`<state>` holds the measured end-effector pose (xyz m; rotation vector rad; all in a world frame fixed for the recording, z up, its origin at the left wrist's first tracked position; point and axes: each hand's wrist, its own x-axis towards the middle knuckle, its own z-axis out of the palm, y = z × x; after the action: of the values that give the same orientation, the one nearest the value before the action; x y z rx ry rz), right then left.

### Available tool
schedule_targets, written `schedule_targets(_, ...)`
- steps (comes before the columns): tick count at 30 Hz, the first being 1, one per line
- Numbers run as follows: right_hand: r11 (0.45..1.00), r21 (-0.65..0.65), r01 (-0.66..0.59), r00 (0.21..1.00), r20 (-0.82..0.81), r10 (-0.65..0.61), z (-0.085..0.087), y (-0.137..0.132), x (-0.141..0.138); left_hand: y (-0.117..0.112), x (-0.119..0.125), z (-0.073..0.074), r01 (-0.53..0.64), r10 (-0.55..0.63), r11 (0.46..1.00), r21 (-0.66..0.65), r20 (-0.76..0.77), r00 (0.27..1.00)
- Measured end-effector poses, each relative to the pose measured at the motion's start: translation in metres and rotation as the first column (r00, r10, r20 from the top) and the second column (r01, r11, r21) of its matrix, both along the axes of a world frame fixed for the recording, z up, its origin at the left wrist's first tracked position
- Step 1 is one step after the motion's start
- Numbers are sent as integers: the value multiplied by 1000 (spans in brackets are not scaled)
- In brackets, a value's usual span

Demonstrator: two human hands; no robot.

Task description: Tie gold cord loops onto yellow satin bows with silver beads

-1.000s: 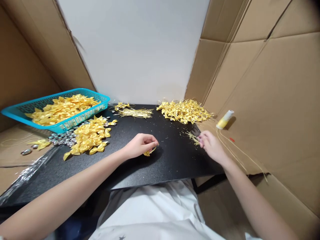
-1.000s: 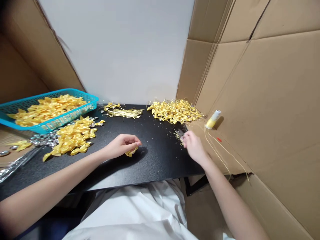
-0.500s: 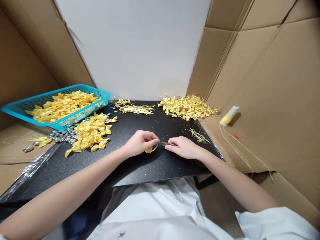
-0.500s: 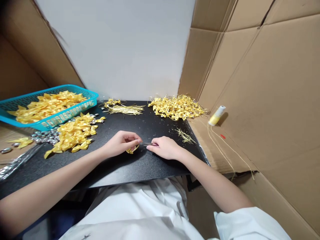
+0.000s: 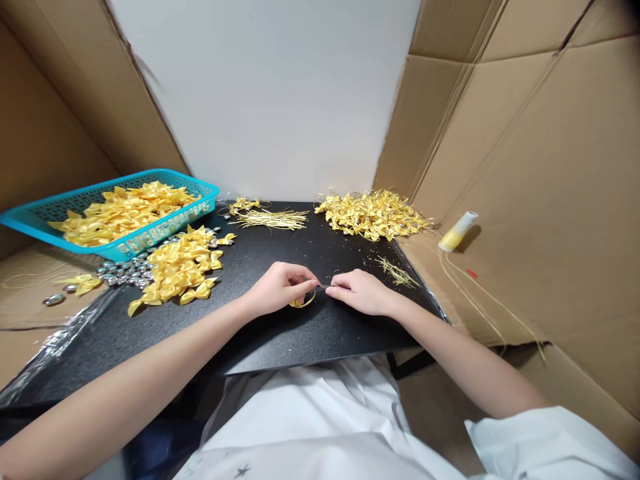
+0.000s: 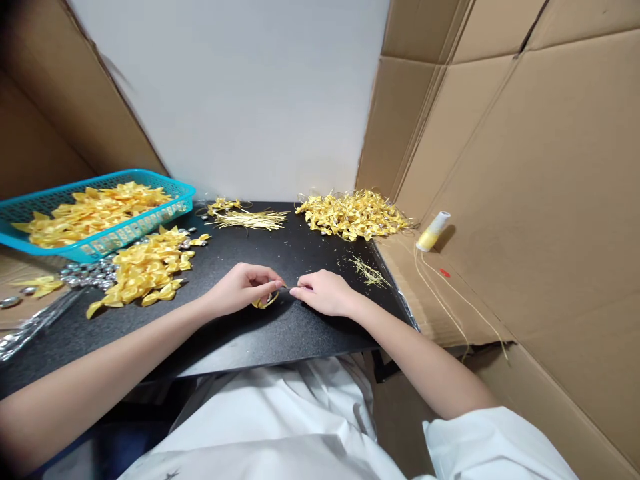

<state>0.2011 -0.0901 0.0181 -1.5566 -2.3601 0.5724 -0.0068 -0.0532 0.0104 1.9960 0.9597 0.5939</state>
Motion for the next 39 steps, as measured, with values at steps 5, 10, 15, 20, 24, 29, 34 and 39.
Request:
schedule_targets(5,999,38,18,997,70,-21,2,-2,4,2,-1,-2,-5,5,1000,-24,6,1000)
schedule_targets(10,918,173,357,904,183,-386,9,-7,61,6,-4,-6,-38,41,997,-70,32,999)
schedule_targets(15,672,329,663,553,390,-736,0,-22,135,9,-8,-6,-89,91,994,-64,18,996)
schedule_targets(20,699,449,557,581,392,-714,-14,-27,148,11,-12,-3,-160,160,987,-30,5,987)
schedule_targets(24,715,511,478,709,257,-657,-2,-17,99,12,-14,-3,-168,168,986,-19,-14,986)
schedule_targets(29,955,288,-69,994,96,43,4,7,4,15,-16,-5,-192,193,981,27,-22,981)
schedule_targets(34,989,112,-97,995,7,96,-13,34,-30,16,-18,-6,-192,194,979,73,-22,981)
schedule_targets(39,988,104,-112,992,-50,118,-20,40,-25,17,-18,-8,-187,190,978,98,-27,981)
